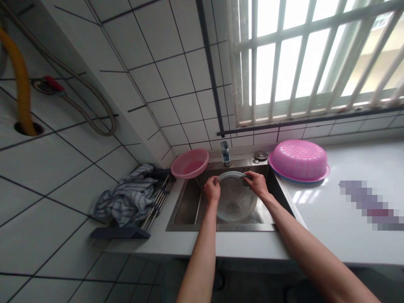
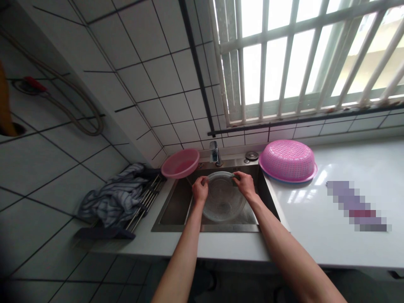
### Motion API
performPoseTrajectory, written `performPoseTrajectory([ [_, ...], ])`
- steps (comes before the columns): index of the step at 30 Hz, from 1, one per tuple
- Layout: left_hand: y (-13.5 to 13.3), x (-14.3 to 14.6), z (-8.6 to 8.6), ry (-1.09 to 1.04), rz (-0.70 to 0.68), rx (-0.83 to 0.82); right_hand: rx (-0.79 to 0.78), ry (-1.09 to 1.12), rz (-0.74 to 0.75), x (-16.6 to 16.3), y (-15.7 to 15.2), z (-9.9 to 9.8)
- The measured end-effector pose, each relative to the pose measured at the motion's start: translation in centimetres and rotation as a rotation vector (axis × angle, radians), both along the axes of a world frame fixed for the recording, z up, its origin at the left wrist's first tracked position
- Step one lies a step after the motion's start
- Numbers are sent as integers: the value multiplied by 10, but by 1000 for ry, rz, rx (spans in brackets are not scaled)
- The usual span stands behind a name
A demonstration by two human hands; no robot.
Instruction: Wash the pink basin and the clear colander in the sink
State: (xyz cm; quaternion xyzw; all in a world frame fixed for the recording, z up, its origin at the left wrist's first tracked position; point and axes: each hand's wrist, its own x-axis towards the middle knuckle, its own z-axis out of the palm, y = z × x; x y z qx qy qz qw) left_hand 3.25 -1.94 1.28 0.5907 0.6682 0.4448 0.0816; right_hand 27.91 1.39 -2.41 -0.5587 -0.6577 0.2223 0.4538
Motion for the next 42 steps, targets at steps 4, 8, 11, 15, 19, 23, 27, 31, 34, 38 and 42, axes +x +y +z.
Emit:
performPoseTrajectory([
  [4, 4, 3, -8, 73, -90, -55, 58, -35, 30, -4, -4, 10],
  [8, 3, 6, -7, 99, -189, -17, 69, -66, 106, -9, -9, 17],
  [11, -3, 11, -2, 99, -244, -55, 76, -69, 144, -13, -11, 17],
  [15, -12, 25, 3, 182, -235, -93, 80, -133, 148, -21, -16, 17],
  [19, -13, 31, 5, 222, -288, -152, 117, -209, 232, -24, -17, 19],
  [23, -7, 16, 6, 72, -67, -76, 73, -79, 117, -11, -7, 13],
  [27, -5, 5, 7, 6, 89, -13, 27, -8, -21, -4, -1, 4],
  [31, -9, 15, 5, 76, -29, -50, 55, -79, -37, -17, -10, 8],
  [34, -12, 24, 4, 152, -187, -69, 80, -161, 59, -27, -17, 15],
  [38, -10, 20, 7, 132, -155, -58, 84, -141, 120, -23, -15, 16],
  [42, -6, 3, 10, -17, 94, 28, -4, -1, -24, -6, -2, 5],
])
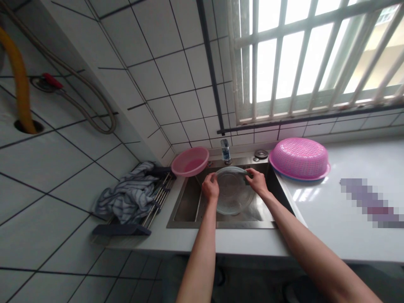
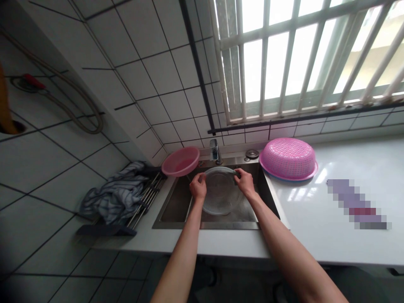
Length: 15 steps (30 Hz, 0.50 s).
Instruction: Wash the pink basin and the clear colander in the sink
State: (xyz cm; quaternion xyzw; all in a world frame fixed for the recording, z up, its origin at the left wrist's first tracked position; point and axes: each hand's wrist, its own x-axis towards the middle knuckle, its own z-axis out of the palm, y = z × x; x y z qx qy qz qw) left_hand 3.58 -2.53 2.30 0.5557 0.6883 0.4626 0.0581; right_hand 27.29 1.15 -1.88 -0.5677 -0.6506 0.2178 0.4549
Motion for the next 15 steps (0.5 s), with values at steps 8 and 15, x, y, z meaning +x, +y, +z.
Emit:
performPoseTrajectory([
  [8, 4, -8, -4, -32, 24, -35, -48, -37, -173, 0, 3, -6],
  [15, 3, 2, -1, 65, -99, -66, -1, -143, -51, -11, -8, 10],
])
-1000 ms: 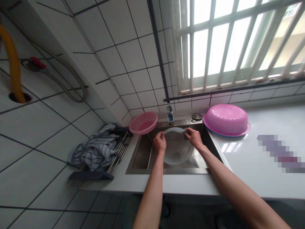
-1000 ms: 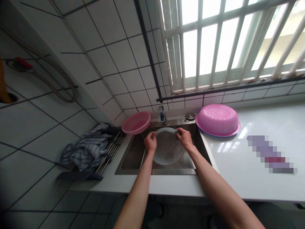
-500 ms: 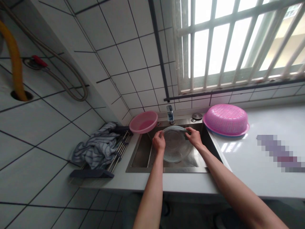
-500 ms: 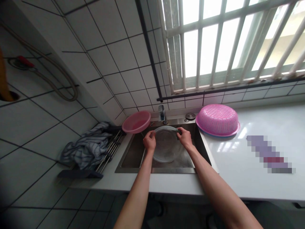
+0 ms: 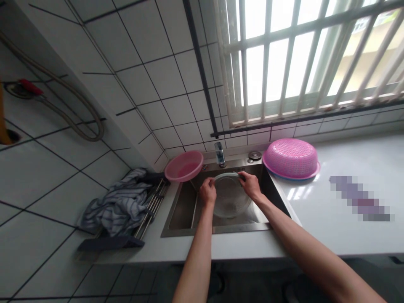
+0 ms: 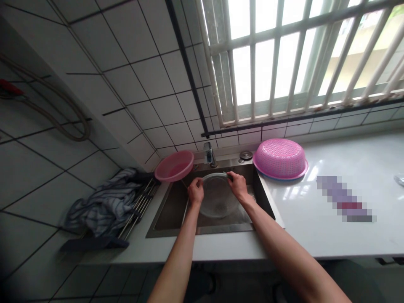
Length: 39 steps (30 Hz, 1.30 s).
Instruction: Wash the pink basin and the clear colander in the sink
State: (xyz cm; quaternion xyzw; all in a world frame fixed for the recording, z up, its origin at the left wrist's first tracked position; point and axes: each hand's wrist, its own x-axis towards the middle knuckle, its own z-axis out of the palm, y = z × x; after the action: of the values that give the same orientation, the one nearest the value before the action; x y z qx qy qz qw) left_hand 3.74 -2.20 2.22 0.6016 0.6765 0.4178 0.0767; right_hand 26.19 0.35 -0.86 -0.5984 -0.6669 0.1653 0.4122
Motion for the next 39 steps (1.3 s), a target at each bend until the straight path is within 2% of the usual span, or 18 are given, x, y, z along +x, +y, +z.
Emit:
performPoseTrajectory([
  [4, -3, 15, -3, 122, -220, -66, 35, -141, 163, -15, -8, 1],
  [7, -5, 23, -6, 154, -277, -92, 41, -186, 242, -22, -12, 2],
  [11, -3, 18, -7, 20, -147, -60, 57, -106, 220, -14, -8, 4],
  [15, 3, 0, -5, -208, 110, -16, -21, 29, -10, 5, 3, -2],
  [18, 7, -9, -5, -304, 155, -15, -82, 57, -98, 15, 10, -11],
  [21, 8, -11, -4, -260, 161, 63, -97, 82, -91, 18, 14, -17],
  [23, 6, -8, -2, -174, 227, 170, -106, 100, -81, 17, 14, -17],
  [25, 4, -3, -2, -136, 248, 187, -109, 101, -75, 15, 12, -15],
  [27, 3, 4, -3, -177, 144, 36, -105, 95, -63, 11, 8, -11],
  [30, 6, 13, -7, -366, -70, -350, -105, 86, -15, 2, -1, -5],
  [32, 7, 16, -9, -539, -105, -515, -98, 80, 44, -5, -8, 0],
  [36, 6, 11, -8, -795, -97, -552, -47, 85, 247, -20, -21, 10],
  [39, 2, 8, -7, -900, -121, -590, -33, 129, 428, -26, -28, 17],
])
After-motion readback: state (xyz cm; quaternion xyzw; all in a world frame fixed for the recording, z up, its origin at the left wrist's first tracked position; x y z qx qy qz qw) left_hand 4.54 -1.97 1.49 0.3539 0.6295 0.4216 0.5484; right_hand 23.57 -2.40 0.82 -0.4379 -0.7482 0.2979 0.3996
